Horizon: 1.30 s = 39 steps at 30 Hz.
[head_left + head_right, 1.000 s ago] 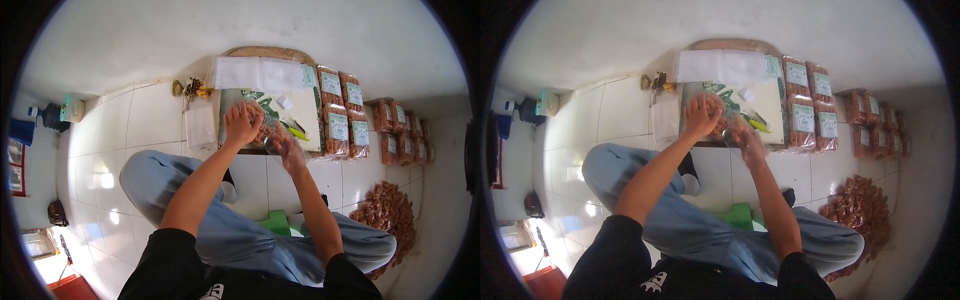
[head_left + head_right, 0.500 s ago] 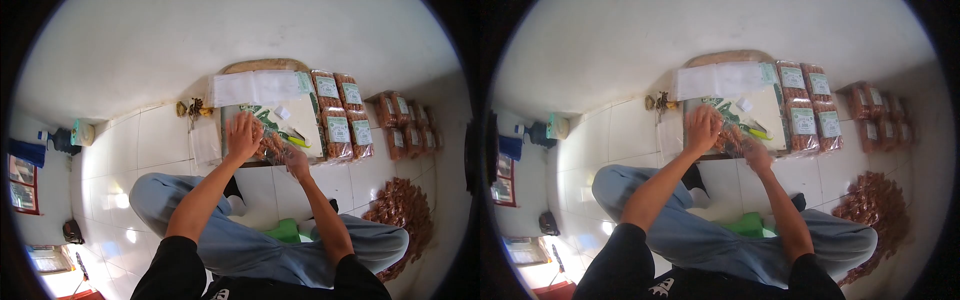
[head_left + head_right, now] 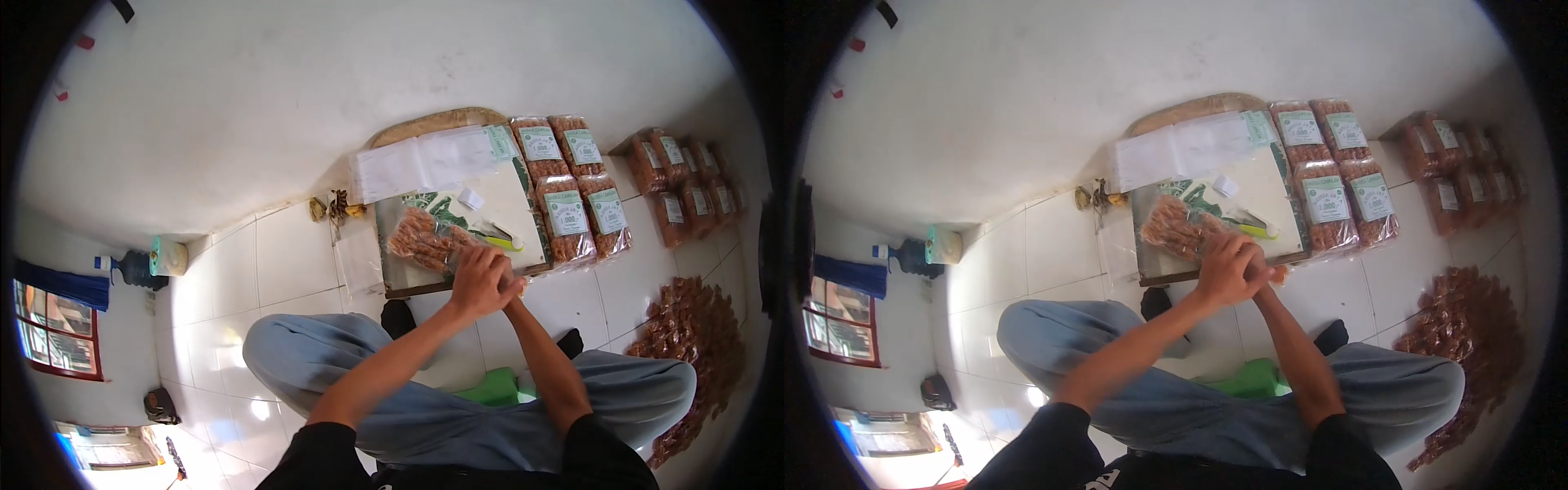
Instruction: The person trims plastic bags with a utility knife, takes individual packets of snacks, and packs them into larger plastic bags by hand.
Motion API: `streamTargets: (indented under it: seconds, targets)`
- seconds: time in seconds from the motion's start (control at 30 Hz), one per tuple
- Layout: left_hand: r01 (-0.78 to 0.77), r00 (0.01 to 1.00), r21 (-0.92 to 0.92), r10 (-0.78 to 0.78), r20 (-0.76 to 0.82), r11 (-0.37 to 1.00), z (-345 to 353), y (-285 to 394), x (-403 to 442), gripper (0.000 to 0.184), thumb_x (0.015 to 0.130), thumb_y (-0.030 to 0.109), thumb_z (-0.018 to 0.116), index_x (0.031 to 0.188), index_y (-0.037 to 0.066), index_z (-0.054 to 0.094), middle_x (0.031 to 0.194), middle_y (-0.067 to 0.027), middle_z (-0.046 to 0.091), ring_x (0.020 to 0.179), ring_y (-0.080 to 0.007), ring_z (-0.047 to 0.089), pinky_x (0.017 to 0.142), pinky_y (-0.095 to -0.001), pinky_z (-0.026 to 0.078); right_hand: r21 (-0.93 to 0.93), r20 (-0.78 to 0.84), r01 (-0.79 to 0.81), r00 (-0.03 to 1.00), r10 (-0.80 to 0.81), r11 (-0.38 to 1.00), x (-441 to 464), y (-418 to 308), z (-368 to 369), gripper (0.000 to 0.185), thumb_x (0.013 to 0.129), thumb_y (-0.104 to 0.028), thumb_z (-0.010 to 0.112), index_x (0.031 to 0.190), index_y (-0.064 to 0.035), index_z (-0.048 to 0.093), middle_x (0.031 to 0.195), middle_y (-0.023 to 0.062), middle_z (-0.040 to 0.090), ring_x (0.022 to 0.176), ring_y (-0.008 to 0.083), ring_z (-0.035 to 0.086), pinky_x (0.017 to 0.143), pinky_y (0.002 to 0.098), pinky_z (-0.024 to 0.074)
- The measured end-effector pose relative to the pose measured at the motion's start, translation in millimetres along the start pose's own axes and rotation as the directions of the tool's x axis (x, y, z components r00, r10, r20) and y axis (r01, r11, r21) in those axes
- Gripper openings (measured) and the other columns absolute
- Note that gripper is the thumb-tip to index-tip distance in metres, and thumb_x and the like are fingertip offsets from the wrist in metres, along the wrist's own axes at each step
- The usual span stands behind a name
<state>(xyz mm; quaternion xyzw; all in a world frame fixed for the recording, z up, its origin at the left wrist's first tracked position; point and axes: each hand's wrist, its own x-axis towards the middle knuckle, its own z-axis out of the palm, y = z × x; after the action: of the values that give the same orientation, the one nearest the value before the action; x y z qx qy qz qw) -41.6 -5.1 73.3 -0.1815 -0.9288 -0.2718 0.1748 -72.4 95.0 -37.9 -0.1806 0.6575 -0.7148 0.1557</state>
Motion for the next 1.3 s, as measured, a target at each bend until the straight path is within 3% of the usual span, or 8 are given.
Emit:
streamTargets:
  seconds: [0.23, 0.33, 0.73, 0.87, 1.07, 1.17, 1.27, 1.3]
  targets:
    - [0.188, 0.981, 0.070, -0.191, 0.033, 0.980, 20, 12, -1, 0.016, 0.079, 0.020, 0.067, 0.087, 0.007, 0.066, 0.092, -0.0101, 0.057, 0.094, -0.0311, 0.055, 0.081, -0.0418, 0.046, 0.127, 0.006, -0.047, 0.999, 0.047, 0.991, -2, -1, -6, 0.037, 0.089, -0.017, 0.061, 0.122, -0.0047, 0.053, 0.101, 0.0129, 0.063, 0.087, 0.0245, 0.062, 0.073, 0.0363, 0.0501]
    - [0.082, 0.995, 0.158, -0.090, 0.042, 0.984, 19, 13, 1, 0.011, 0.079, 0.014, 0.066, 0.087, 0.006, 0.067, 0.087, -0.0101, 0.058, 0.088, -0.0315, 0.058, 0.076, -0.0409, 0.047, 0.194, 0.017, -0.060, 0.998, 0.057, 0.979, -2, -1, -10, 0.038, 0.089, -0.017, 0.062, 0.123, -0.0042, 0.052, 0.102, 0.0120, 0.063, 0.088, 0.0229, 0.062, 0.074, 0.0348, 0.0503]
    - [0.165, 0.986, -0.006, -0.165, 0.015, 0.986, 6, 43, -5, 0.007, 0.086, 0.013, 0.063, 0.086, 0.006, 0.064, 0.082, -0.0092, 0.055, 0.080, -0.0306, 0.058, 0.070, -0.0416, 0.048, 0.519, 0.057, -0.194, 0.980, 0.193, 0.833, 20, -1, 6, 0.041, 0.089, -0.016, 0.063, 0.126, -0.0025, 0.050, 0.109, 0.0082, 0.061, 0.090, 0.0163, 0.060, 0.075, 0.0290, 0.0513]
    - [0.132, 0.991, 0.010, -0.132, -0.024, 0.991, 7, 44, -7, 0.007, 0.087, 0.012, 0.062, 0.088, 0.006, 0.064, 0.082, -0.0096, 0.055, 0.079, -0.0314, 0.059, 0.069, -0.0409, 0.049, 0.382, 0.077, -0.255, 0.967, 0.244, 0.889, 28, 0, 11, 0.045, 0.089, -0.015, 0.065, 0.129, -0.0023, 0.047, 0.109, 0.0072, 0.060, 0.093, 0.0139, 0.059, 0.075, 0.0277, 0.0518]
    - [0.212, 0.977, -0.014, -0.213, -0.020, 0.977, 10, 46, -7, 0.007, 0.086, 0.012, 0.063, 0.090, 0.007, 0.065, 0.085, -0.0093, 0.057, 0.081, -0.0303, 0.060, 0.071, -0.0396, 0.050, 0.707, -0.114, -0.185, 0.923, 0.368, 0.682, 28, -31, 27, 0.049, 0.087, -0.016, 0.069, 0.128, -0.0022, 0.047, 0.110, 0.0064, 0.058, 0.097, 0.0130, 0.059, 0.079, 0.0282, 0.0515]
    - [0.192, 0.980, -0.017, -0.192, -0.055, 0.981, 11, 48, -5, 0.008, 0.086, 0.012, 0.063, 0.091, 0.007, 0.065, 0.085, -0.0091, 0.058, 0.081, -0.0303, 0.060, 0.072, -0.0397, 0.050, 0.636, -0.141, -0.137, 0.947, 0.290, 0.759, 22, -18, 25, 0.037, 0.094, -0.014, 0.060, 0.125, -0.0003, 0.047, 0.104, 0.0045, 0.058, 0.094, 0.0127, 0.056, 0.079, 0.0245, 0.0497]
    - [0.209, 0.977, -0.052, -0.211, -0.041, 0.976, 13, 48, -1, 0.009, 0.086, 0.012, 0.063, 0.092, 0.007, 0.065, 0.085, -0.0096, 0.059, 0.081, -0.0309, 0.060, 0.072, -0.0401, 0.049, 0.732, -0.073, -0.021, 0.991, 0.109, 0.681, 24, 34, 19, 0.052, 0.093, -0.012, 0.061, 0.141, -0.0060, 0.041, 0.121, 0.0058, 0.054, 0.114, 0.0143, 0.052, 0.088, 0.0260, 0.0470]
    - [0.224, 0.974, -0.046, -0.226, -0.025, 0.973, 17, 47, -2, 0.009, 0.086, 0.012, 0.063, 0.092, 0.006, 0.065, 0.085, -0.0099, 0.059, 0.081, -0.0312, 0.061, 0.072, -0.0405, 0.049, 0.460, -0.073, 0.042, 0.997, -0.010, 0.887, 22, 25, 16, 0.052, 0.095, -0.010, 0.057, 0.143, -0.0073, 0.039, 0.125, 0.0057, 0.052, 0.117, 0.0138, 0.050, 0.090, 0.0259, 0.0457]
